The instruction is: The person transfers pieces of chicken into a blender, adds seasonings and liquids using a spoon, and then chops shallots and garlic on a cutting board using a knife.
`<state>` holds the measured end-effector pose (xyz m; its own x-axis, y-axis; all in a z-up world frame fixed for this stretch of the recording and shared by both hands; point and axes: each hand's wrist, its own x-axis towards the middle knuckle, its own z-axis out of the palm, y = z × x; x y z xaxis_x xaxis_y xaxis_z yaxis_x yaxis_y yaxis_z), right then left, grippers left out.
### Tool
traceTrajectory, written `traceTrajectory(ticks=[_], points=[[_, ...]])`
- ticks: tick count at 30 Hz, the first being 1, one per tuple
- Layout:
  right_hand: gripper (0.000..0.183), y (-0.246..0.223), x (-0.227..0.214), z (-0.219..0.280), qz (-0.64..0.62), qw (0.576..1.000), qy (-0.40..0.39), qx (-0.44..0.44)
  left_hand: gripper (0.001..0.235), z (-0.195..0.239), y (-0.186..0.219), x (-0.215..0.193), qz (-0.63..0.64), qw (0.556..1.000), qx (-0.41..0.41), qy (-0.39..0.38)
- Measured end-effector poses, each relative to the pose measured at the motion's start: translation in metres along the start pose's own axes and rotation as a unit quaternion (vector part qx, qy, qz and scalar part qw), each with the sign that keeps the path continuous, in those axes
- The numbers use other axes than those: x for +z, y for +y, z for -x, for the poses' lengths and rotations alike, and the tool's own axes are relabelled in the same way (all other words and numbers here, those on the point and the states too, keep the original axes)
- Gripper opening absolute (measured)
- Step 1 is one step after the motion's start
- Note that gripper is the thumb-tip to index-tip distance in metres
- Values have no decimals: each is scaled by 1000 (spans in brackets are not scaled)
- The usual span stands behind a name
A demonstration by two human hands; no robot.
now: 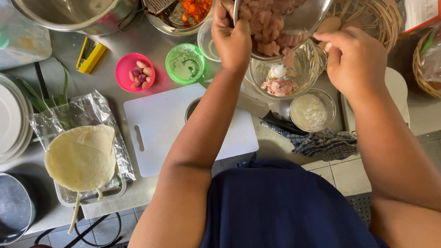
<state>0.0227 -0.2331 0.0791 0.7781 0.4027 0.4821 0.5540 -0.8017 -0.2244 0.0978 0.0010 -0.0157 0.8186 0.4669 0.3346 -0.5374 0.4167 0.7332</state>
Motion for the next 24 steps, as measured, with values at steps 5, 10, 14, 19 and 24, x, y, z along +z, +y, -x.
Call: traceTrajectory(ticks=[5,10,14,19,24], points=[[34,19,28,-4,5,1000,5,8,30,2,-1,0,3,1000,1,-22],[28,17,43,4,4,998,-54,14,30,2,-5,-1,-15,998,44,-37],[30,3,32,7,-43,996,-63,39,30,2,-9,-1,-46,996,63,-46],[28,-7,22,14,-40,993,-88,71,30,-3,-11,-1,4,999,13,-32],[33,-8,13,24,-29,996,-68,53,30,0,-9,0,-8,999,29,-40]])
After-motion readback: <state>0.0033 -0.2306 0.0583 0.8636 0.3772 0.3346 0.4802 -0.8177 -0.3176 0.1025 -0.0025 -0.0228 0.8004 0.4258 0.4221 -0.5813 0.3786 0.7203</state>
